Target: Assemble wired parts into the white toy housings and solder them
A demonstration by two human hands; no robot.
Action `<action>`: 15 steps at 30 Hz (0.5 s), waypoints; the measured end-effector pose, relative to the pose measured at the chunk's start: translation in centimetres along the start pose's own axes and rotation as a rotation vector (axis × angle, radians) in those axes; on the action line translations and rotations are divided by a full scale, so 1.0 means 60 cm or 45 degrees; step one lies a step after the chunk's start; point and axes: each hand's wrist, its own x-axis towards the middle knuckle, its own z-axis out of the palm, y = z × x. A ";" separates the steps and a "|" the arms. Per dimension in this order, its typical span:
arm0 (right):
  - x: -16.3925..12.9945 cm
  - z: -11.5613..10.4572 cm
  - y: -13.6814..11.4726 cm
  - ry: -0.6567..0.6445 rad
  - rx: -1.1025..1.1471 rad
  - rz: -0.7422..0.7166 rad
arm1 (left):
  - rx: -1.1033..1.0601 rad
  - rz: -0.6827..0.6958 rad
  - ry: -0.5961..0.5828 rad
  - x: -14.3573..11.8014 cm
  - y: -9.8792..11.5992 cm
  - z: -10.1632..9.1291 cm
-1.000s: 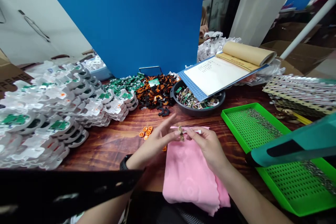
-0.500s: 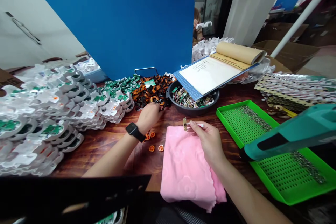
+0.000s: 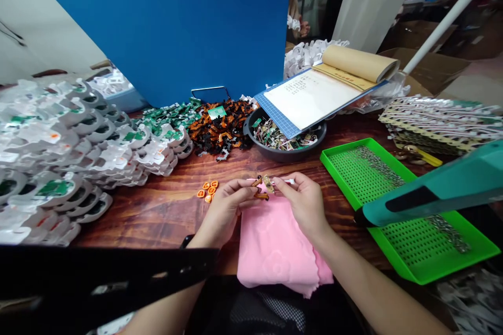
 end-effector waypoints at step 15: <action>-0.001 0.002 -0.021 -0.217 0.398 0.271 | 0.057 0.047 -0.093 -0.006 0.003 -0.015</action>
